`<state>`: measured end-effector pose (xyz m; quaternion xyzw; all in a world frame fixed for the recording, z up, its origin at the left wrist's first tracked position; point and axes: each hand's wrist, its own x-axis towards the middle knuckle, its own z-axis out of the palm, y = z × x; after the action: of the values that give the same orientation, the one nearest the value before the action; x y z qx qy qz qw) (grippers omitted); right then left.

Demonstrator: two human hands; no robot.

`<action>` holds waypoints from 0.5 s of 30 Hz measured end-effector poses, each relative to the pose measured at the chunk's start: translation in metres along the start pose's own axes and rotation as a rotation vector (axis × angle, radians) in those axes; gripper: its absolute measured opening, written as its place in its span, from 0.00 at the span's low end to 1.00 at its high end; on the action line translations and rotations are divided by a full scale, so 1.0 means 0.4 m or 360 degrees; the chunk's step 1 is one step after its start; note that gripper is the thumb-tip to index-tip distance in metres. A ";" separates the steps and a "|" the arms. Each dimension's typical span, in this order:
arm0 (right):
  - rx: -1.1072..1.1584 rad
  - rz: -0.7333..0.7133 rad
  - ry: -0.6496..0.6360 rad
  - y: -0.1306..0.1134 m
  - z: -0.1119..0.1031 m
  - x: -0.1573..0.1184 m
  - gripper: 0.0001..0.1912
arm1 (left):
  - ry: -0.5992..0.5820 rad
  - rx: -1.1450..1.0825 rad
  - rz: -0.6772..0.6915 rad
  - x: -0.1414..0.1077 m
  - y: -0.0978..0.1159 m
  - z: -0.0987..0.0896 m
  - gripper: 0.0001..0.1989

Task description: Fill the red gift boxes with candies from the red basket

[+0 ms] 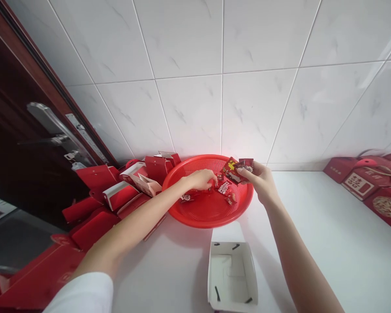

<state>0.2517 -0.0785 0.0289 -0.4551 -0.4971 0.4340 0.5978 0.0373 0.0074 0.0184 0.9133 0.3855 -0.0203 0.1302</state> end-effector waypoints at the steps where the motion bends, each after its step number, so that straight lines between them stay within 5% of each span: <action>1: -0.0004 -0.0001 0.0004 0.001 0.000 0.000 0.15 | -0.0010 -0.0010 0.0011 0.006 0.005 0.004 0.19; 7: -0.0012 0.0002 0.0010 0.004 -0.002 0.000 0.16 | -0.0080 0.0083 -0.0071 0.040 0.020 0.024 0.18; 15: 0.0010 0.0014 0.0021 0.002 -0.003 0.002 0.18 | -0.0101 0.0175 -0.0542 0.031 -0.075 0.013 0.07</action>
<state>0.2531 -0.0778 0.0283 -0.4583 -0.4899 0.4351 0.6006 0.0252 0.0348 0.0053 0.8395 0.5285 -0.0919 0.0867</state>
